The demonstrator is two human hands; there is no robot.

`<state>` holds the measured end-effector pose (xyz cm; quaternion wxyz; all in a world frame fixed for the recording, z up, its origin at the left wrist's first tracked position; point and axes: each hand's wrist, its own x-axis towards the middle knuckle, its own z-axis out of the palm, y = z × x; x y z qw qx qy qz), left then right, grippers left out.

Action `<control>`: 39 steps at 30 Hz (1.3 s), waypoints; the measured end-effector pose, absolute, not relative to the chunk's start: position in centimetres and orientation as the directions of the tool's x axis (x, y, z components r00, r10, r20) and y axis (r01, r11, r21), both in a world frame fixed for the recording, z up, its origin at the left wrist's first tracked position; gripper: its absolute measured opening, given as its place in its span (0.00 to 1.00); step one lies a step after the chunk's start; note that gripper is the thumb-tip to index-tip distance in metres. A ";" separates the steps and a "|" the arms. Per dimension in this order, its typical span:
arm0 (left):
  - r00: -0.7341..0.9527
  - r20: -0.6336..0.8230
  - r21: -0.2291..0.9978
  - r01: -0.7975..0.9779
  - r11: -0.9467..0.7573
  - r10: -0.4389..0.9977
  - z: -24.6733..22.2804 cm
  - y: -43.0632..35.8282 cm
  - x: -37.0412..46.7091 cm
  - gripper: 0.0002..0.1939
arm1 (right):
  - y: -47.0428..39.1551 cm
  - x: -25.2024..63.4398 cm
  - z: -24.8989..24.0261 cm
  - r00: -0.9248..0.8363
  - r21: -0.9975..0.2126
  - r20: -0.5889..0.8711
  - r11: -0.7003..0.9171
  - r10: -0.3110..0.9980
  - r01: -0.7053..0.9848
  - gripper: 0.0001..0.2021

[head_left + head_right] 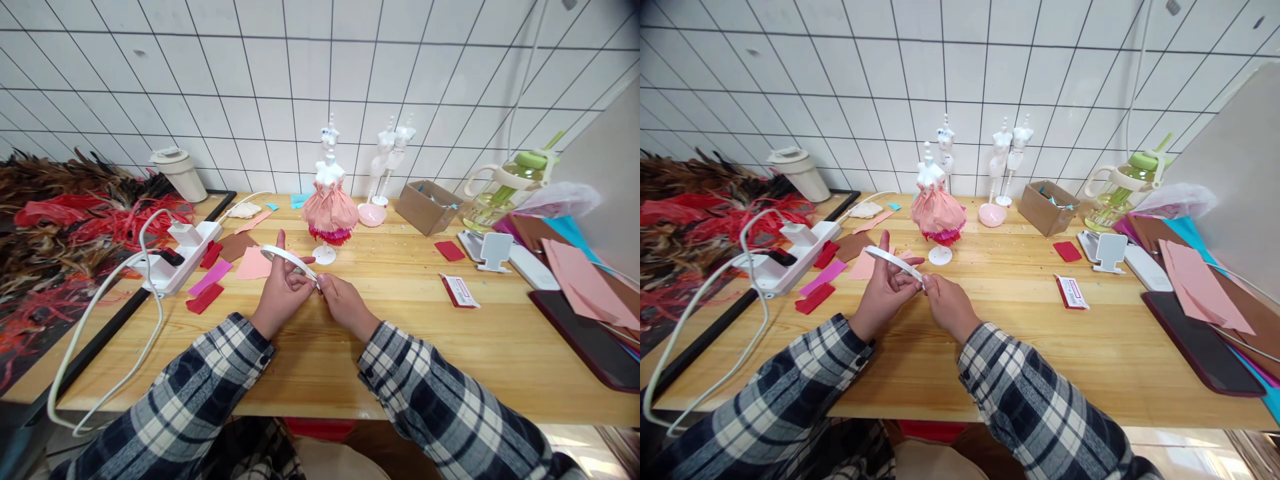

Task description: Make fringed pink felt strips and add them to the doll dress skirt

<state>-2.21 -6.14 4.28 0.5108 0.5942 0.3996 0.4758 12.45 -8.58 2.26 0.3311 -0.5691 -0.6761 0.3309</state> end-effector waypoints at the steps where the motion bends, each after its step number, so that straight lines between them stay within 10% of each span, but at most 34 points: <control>1: 0.229 0.156 0.987 -0.010 -0.158 0.961 4.3 -6.1 -2.2 0.59 | -8.6 12.4 2.3 -0.130 -0.822 0.070 0.131 0.989 0.554 0.21; 39: 0.114 0.159 0.986 0.020 -0.163 0.981 3.7 -5.4 -2.5 0.51 | -8.8 12.6 2.9 -0.154 -0.586 0.040 0.148 0.987 0.796 0.22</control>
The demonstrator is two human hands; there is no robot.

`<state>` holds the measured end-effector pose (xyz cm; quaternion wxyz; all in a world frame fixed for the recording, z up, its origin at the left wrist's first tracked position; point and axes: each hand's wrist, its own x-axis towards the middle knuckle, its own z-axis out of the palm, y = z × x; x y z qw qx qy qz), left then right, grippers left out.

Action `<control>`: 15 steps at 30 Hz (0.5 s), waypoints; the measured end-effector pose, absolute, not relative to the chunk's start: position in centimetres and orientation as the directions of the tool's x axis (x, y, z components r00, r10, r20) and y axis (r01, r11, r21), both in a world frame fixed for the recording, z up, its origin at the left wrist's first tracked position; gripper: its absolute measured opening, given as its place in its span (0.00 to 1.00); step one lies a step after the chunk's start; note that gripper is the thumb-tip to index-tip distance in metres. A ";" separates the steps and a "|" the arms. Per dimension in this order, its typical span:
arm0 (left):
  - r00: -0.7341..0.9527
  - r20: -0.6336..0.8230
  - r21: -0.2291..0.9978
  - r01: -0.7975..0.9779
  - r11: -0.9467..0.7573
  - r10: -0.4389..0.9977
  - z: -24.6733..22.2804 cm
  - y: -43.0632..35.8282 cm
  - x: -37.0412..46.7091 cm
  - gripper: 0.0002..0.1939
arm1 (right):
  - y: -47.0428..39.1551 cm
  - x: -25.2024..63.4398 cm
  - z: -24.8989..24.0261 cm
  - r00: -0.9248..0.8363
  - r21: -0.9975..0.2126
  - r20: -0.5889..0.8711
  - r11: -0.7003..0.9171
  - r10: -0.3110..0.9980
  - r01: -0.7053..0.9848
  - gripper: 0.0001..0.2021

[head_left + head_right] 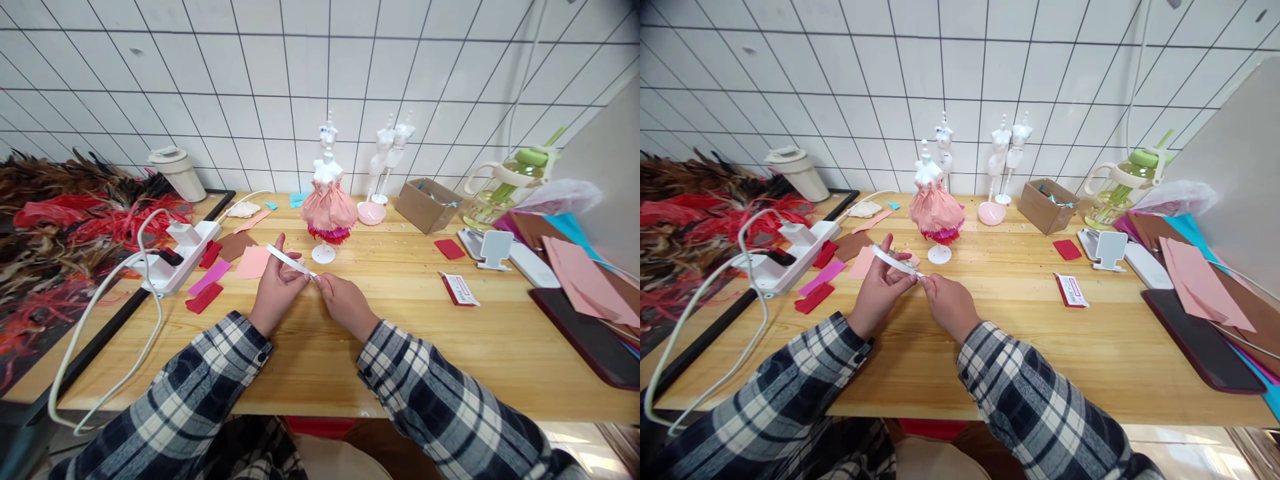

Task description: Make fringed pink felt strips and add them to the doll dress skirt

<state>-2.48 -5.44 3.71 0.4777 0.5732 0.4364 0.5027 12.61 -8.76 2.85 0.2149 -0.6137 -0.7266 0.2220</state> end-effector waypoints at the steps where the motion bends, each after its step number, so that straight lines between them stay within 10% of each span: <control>1: 0.113 0.147 0.987 0.048 -0.153 0.983 3.8 -5.5 -2.5 0.51 | -8.8 12.6 2.9 -0.151 -0.573 0.035 0.144 0.988 0.807 0.22; 15: 0.130 0.159 0.985 0.047 -0.167 0.979 3.7 -4.9 -3.1 0.56 | -8.7 13.0 3.0 -0.155 -0.659 0.050 0.149 0.987 0.737 0.22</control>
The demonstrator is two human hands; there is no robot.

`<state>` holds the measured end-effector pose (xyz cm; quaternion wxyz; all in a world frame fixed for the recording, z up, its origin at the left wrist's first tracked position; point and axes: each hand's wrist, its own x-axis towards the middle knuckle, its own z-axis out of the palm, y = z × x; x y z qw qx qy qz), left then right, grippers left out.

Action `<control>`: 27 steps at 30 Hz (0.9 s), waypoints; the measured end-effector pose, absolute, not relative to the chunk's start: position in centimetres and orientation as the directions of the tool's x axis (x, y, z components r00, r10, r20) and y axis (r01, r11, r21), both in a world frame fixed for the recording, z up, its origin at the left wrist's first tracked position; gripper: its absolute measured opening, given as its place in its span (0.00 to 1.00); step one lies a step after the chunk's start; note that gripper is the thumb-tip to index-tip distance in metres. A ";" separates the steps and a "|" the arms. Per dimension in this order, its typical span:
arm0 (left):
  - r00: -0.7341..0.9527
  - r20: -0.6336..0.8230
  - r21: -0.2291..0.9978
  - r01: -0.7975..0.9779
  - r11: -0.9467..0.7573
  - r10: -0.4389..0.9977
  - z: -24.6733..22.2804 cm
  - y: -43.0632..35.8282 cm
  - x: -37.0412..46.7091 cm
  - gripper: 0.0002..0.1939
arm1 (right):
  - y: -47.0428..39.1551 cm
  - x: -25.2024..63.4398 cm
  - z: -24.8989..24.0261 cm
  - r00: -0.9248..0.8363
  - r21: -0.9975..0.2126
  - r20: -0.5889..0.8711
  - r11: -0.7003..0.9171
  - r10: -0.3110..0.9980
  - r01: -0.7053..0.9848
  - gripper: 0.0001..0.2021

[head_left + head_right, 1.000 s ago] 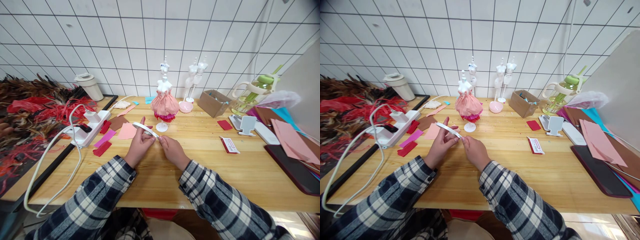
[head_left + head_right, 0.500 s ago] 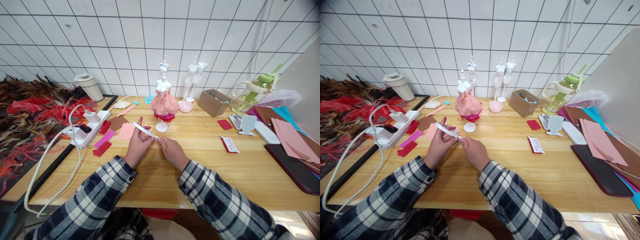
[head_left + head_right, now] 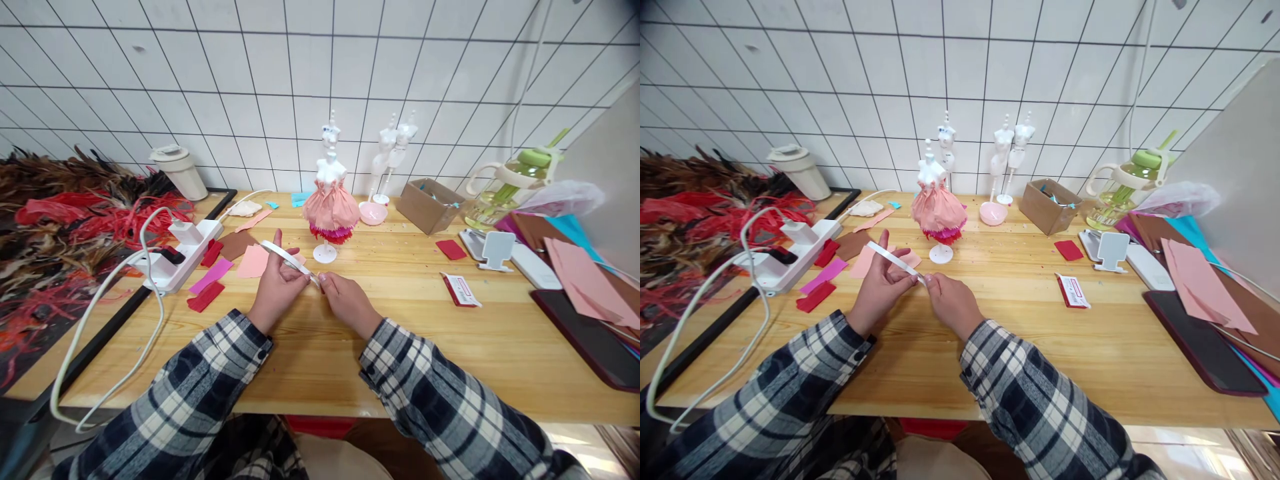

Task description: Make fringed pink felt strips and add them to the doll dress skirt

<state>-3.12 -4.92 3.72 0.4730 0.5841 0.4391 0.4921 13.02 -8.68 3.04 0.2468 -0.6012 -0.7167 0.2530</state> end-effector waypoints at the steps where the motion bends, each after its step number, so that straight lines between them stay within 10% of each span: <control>1: 0.134 0.160 0.985 0.048 -0.168 0.978 3.7 -5.0 -3.1 0.57 | -8.7 13.1 3.1 -0.153 -0.665 0.059 0.153 0.986 0.731 0.23; 27: 0.218 0.135 0.974 0.150 -0.170 0.966 4.0 -5.4 -2.9 0.58 | -8.9 13.1 3.6 -0.176 -0.552 -0.016 0.138 0.984 0.822 0.25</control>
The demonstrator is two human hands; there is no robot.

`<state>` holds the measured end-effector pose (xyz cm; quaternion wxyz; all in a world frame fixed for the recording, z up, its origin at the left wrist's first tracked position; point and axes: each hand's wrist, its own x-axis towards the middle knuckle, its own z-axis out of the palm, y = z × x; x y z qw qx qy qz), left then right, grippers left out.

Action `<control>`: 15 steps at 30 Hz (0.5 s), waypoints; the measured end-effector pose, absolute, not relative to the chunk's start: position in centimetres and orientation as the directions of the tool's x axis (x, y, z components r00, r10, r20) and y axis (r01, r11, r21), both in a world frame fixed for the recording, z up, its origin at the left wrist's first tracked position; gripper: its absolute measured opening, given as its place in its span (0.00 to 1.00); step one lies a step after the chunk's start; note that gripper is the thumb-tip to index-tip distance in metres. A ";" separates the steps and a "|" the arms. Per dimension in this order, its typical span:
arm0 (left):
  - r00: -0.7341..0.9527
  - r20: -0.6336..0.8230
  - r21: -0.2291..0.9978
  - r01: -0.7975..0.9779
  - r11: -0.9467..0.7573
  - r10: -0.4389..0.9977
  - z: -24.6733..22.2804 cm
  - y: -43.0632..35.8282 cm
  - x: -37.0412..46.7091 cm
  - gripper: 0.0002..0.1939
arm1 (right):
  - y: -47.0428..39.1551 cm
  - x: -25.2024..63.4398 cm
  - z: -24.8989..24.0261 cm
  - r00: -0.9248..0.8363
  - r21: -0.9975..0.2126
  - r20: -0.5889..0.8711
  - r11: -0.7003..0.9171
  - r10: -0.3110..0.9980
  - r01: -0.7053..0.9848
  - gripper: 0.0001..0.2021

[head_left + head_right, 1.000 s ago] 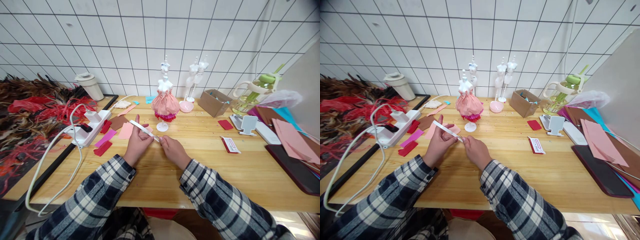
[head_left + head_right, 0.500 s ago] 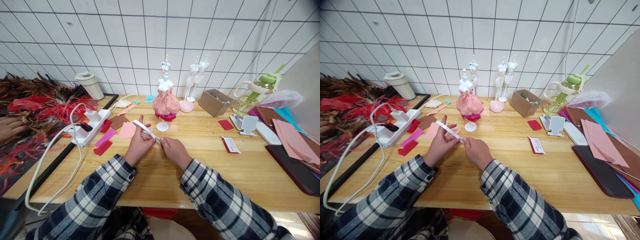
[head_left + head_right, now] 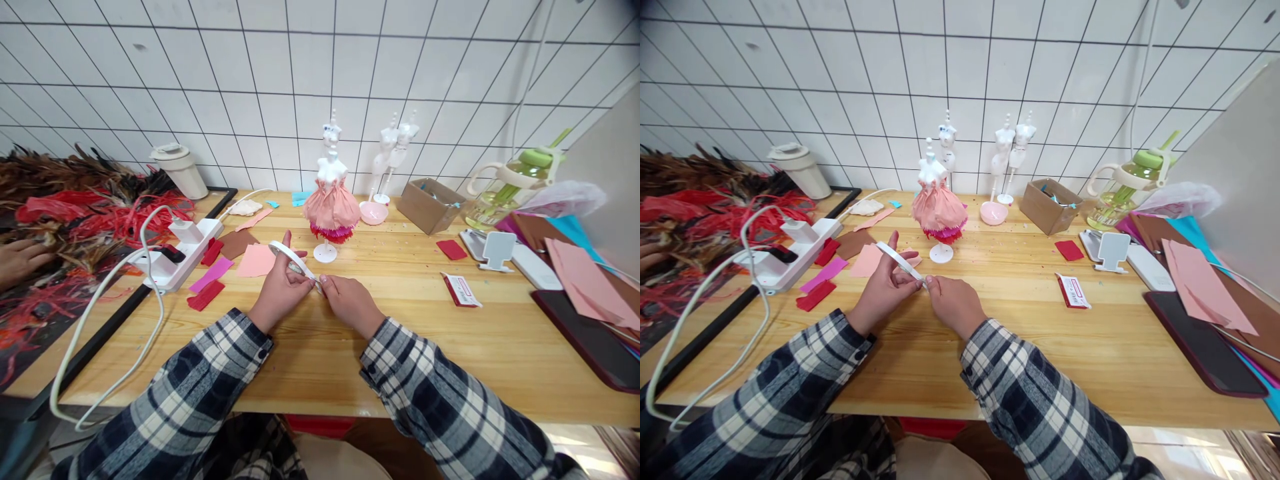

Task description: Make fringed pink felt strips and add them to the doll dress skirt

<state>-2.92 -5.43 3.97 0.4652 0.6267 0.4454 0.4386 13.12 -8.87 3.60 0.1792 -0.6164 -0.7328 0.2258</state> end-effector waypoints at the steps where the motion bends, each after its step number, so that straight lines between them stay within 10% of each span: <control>1: 0.222 0.133 0.974 0.152 -0.169 0.966 4.0 -5.5 -2.9 0.58 | -8.8 13.1 3.5 -0.184 -0.566 -0.014 0.144 0.983 0.812 0.25; 15: 0.223 0.134 0.979 0.119 -0.163 0.966 4.0 -5.6 -2.7 0.57 | -8.6 12.5 2.5 -0.172 -0.767 0.010 0.118 0.985 0.631 0.21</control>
